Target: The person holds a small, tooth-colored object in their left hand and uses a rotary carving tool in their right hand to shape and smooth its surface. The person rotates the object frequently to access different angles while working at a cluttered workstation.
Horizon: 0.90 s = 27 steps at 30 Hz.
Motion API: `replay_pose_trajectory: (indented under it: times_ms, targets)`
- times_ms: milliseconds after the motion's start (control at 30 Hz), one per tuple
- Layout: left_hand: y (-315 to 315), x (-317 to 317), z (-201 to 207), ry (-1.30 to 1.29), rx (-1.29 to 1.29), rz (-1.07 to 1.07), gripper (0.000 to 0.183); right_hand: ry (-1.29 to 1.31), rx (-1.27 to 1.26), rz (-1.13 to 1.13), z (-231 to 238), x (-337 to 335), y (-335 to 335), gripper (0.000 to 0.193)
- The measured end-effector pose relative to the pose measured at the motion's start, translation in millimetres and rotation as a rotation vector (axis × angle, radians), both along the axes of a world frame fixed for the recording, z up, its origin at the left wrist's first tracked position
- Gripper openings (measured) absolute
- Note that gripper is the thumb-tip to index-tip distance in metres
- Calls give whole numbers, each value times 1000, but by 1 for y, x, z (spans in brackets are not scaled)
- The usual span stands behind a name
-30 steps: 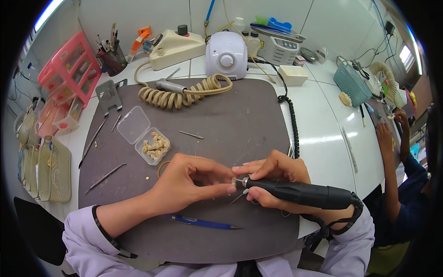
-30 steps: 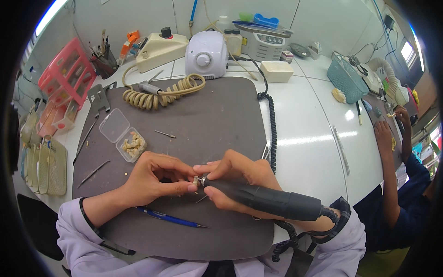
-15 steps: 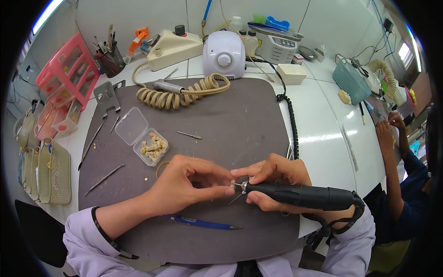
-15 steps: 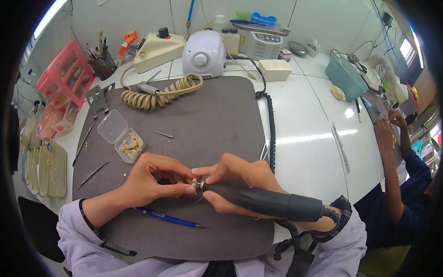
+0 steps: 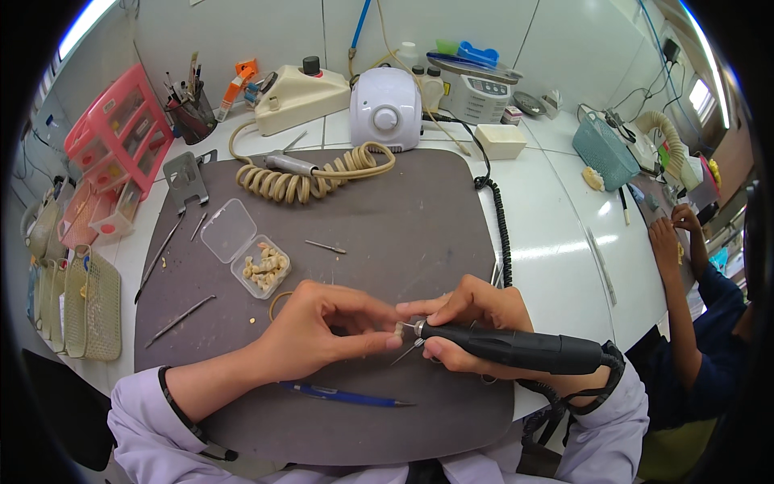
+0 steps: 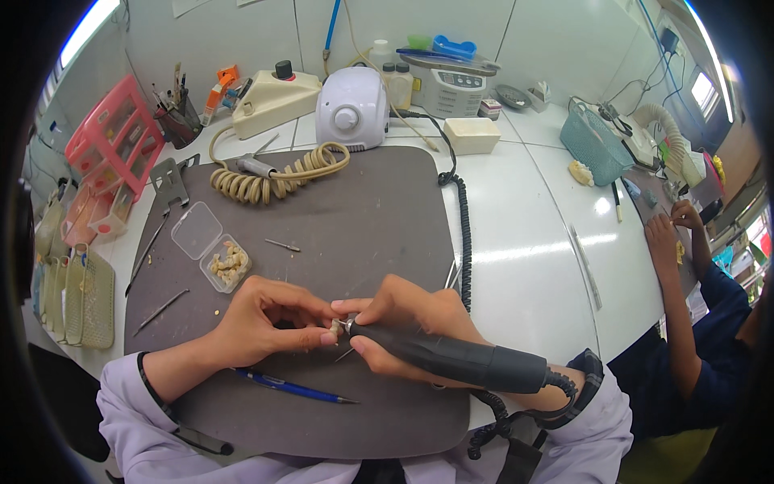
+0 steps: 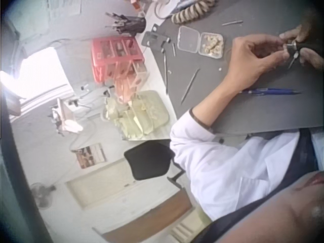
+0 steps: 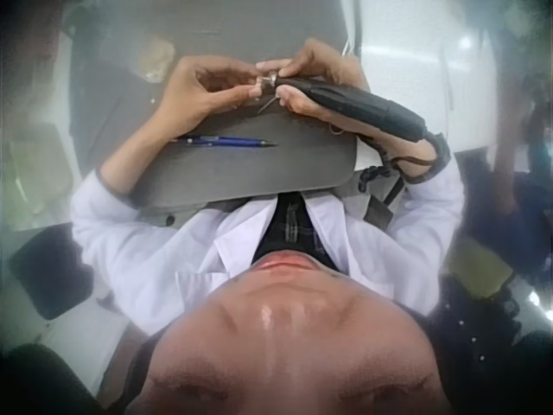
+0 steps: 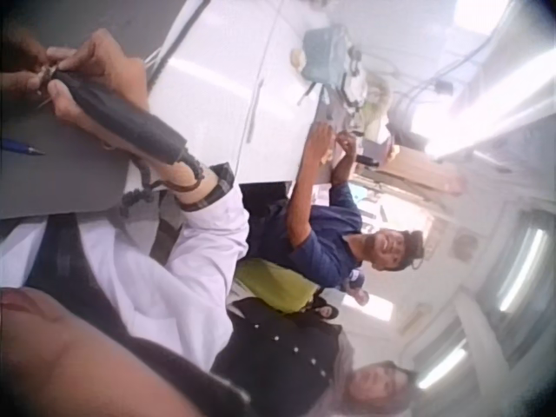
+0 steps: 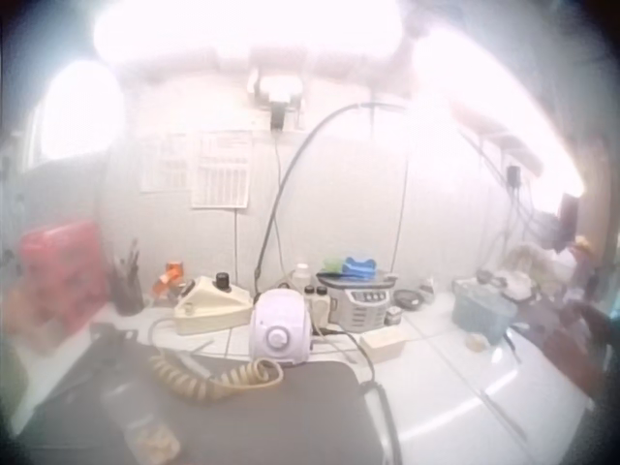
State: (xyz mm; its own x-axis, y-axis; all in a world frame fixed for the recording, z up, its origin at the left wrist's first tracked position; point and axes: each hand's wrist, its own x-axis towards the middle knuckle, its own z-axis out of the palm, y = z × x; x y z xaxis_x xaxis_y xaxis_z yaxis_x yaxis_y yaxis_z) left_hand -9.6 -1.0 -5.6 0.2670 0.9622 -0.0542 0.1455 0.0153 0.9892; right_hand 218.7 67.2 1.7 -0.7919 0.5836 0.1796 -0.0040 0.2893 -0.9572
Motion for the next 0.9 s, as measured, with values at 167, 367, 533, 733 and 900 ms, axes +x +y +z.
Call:
replay_pose_trajectory:
  times_ms: [167, 367, 533, 733, 900]
  targets:
    - [1, -1, 3, 13, -47, -13, 23, 24, 67, -4, -3, 1, 0, 25]
    - [0, 0, 5, -14, -40, -10, 23, 18, 95, 7, -4, 2, 0, 25]
    - [0, 0, 6, -52, -45, -22, 22, 77, 135, 8, -6, 1, 1, 25]
    - [1, 0, 3, -62, -50, -34, 23, 36, 94, 16, -3, 3, 1, 24]
    - [0, -1, 4, -63, -73, -27, 24, 63, 84, 0, -5, 1, -1, 24]
